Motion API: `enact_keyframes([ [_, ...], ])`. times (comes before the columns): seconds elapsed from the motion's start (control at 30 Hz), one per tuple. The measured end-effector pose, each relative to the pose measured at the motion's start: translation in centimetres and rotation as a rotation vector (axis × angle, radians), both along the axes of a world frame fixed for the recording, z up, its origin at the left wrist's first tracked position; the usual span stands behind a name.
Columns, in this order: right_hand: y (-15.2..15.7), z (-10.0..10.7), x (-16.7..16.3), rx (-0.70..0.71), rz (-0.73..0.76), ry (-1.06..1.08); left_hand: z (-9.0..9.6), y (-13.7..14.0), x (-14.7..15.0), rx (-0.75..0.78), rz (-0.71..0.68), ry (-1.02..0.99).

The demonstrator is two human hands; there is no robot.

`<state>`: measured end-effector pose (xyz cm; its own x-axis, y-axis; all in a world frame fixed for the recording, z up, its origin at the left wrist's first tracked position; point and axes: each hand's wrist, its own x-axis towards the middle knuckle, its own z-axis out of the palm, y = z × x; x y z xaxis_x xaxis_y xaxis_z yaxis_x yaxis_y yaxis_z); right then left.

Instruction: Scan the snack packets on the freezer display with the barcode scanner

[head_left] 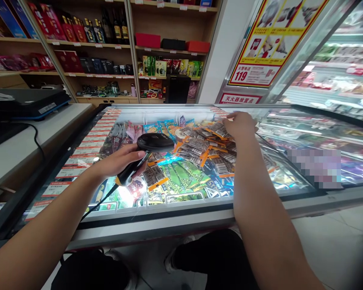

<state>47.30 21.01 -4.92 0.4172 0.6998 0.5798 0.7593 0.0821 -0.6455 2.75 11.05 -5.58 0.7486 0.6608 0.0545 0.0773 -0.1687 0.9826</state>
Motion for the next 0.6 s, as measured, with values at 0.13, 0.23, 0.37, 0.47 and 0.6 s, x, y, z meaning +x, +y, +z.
enact_keyframes([
  [0.13,-1.8,2.5,-4.8,-0.038,-0.117,-0.121,0.4,0.1,-0.2,-0.015,0.037,0.003],
  [0.23,-3.8,3.3,-10.7,0.067,0.291,-0.095,0.9,0.3,-0.7,0.014,0.079,-0.023],
  [0.37,-6.1,0.7,-18.2,-0.263,0.779,-0.231,1.4,0.7,-1.3,0.007,0.148,-0.103],
  [0.47,-6.5,-1.9,-21.2,-0.442,0.892,-0.49,1.6,1.0,-1.4,-0.012,0.161,-0.191],
  [0.6,-5.8,-3.0,-22.2,-0.595,0.88,-0.521,1.8,1.1,-1.2,-0.011,0.186,-0.267],
])
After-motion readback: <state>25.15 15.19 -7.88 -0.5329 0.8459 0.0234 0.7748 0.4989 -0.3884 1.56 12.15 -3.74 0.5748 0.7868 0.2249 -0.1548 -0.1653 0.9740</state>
